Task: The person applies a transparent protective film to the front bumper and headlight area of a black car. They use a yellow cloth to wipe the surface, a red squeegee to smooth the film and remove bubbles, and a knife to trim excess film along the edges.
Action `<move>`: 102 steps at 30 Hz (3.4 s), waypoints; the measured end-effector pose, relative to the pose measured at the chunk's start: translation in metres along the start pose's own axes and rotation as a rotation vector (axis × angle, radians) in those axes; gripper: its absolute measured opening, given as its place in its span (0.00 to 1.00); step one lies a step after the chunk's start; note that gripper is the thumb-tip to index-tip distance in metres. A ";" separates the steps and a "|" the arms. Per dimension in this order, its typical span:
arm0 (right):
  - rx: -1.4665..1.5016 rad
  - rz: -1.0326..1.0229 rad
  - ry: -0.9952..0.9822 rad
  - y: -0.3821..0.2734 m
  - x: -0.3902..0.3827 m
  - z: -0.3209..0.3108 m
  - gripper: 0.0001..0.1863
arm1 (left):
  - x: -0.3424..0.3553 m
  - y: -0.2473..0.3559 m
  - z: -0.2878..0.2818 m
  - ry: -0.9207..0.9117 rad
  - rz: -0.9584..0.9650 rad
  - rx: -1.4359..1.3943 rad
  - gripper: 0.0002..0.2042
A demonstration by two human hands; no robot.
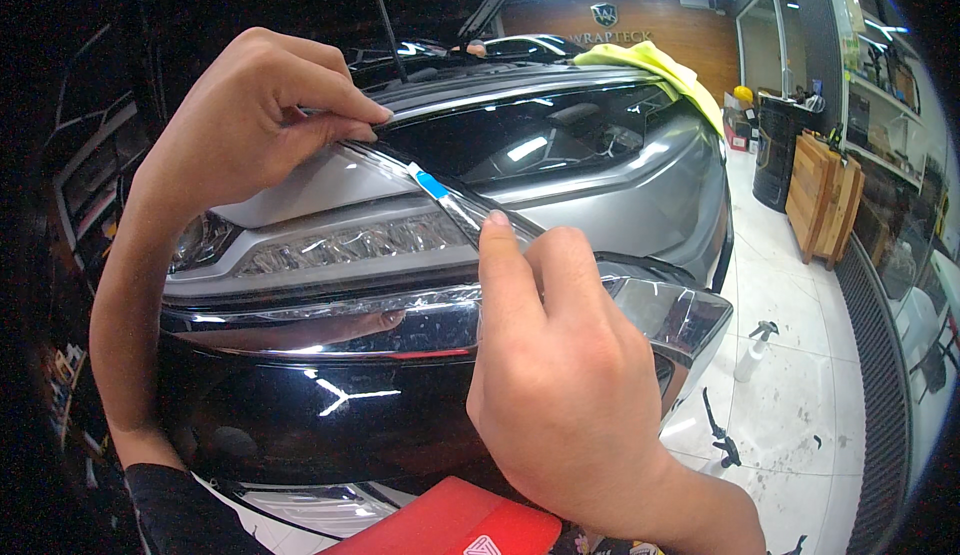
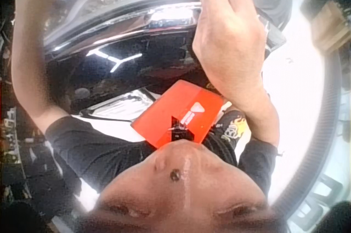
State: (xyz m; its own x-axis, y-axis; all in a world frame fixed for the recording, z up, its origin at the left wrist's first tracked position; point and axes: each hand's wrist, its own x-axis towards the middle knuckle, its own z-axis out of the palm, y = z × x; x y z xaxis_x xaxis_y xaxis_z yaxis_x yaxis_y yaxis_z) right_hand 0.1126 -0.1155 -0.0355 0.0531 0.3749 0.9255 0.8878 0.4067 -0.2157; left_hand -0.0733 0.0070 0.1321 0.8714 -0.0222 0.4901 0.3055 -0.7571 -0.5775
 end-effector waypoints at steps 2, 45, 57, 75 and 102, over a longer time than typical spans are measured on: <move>0.005 0.012 -0.007 0.000 -0.001 -0.001 0.17 | 0.000 0.001 0.000 0.005 -0.009 -0.011 0.07; -0.013 -0.026 -0.056 0.028 -0.009 -0.015 0.25 | 0.004 0.002 -0.001 -0.030 -0.017 -0.024 0.07; -0.012 -0.028 -0.050 0.031 -0.011 -0.017 0.26 | 0.006 0.003 -0.003 -0.055 -0.022 -0.031 0.08; -0.008 -0.029 -0.026 0.035 -0.016 -0.017 0.25 | 0.005 0.003 -0.003 -0.068 -0.031 -0.026 0.08; 0.033 -0.040 -0.012 0.038 -0.017 -0.013 0.24 | 0.001 0.001 -0.005 -0.079 -0.035 -0.018 0.08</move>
State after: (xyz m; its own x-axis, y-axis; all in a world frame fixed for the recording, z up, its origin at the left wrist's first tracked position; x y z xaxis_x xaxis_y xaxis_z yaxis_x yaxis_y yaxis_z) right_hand 0.1515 -0.1178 -0.0556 0.0124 0.3675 0.9300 0.8735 0.4486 -0.1889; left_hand -0.0739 0.0030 0.1359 0.8880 0.0559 0.4565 0.3303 -0.7682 -0.5485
